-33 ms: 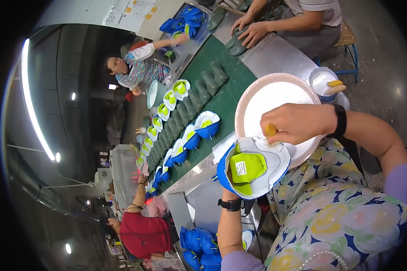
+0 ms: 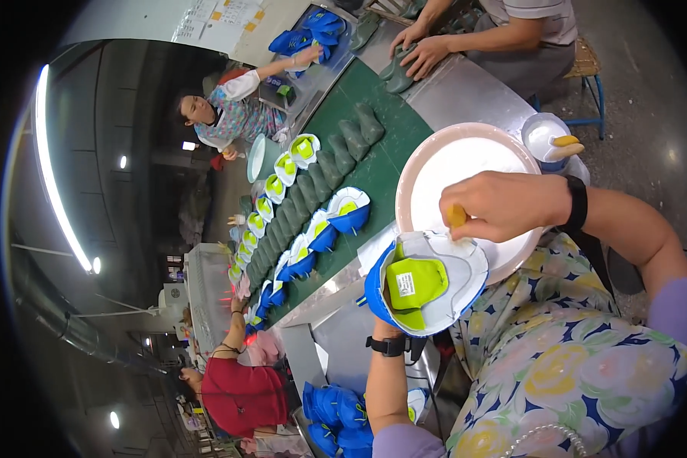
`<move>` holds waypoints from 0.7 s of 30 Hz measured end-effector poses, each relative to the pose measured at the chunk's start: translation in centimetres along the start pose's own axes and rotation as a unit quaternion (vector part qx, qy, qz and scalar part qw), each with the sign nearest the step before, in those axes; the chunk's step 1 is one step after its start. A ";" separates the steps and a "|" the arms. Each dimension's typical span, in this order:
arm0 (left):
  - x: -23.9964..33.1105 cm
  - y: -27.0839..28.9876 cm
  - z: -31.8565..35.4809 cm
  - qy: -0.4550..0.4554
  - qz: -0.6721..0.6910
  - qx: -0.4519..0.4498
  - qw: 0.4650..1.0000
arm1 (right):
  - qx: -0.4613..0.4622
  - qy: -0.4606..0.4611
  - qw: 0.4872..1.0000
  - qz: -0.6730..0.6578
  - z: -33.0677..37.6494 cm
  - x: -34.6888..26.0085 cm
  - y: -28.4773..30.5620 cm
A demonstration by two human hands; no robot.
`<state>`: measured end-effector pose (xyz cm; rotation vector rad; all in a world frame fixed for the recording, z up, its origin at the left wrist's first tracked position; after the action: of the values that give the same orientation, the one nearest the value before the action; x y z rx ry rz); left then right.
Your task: The recorder is applying white adhesive to the edges of blue and green shoe insoles using a brush, while working on a factory assembly line with other workers.
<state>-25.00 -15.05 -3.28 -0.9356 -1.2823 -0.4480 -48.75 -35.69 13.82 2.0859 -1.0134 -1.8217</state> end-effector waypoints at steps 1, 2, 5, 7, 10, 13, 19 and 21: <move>0.0 0.4 -0.1 -0.006 -0.008 0.007 1.000 | -0.005 0.001 1.000 0.000 -0.6 0.0 -0.4; 0.4 0.7 0.8 -0.012 -0.019 0.005 1.000 | 0.077 0.057 0.994 -0.046 -0.7 -1.2 0.9; 0.3 0.7 0.7 -0.033 -0.051 0.003 0.998 | 0.152 0.080 0.981 -0.087 -1.1 -1.9 1.9; 0.2 1.1 -0.2 -0.051 -0.072 0.005 0.996 | 0.173 -0.031 0.983 -0.044 -1.9 0.1 2.6; 1.8 2.2 -2.8 -0.073 -0.098 0.032 0.992 | 0.159 -0.084 0.983 -0.021 -1.5 2.4 2.2; 4.2 3.8 -6.2 -0.099 -0.123 0.063 0.986 | 0.144 -0.155 0.975 -0.068 -0.4 4.6 2.4; -0.1 7.8 -13.1 -0.016 -0.074 0.146 0.986 | 0.177 -0.208 0.945 -0.178 4.9 7.3 2.1; -2.0 7.4 -15.5 -0.045 -0.008 0.142 0.989 | 0.164 -0.270 0.925 -0.210 5.7 8.7 1.1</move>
<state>-10.61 -23.51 -7.72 -0.7119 -1.3938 -0.2301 -54.39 -40.09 6.22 2.1547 -1.1105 -2.7201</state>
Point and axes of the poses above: each hand's wrist, its own z-axis away from the middle knuckle, its own y-axis out of the back of the hand, x = y × z, the point moved 9 cm from there along -z, towards the middle knuckle, and after that the axes turned 11 degrees about -y, right-handed, at the moved point
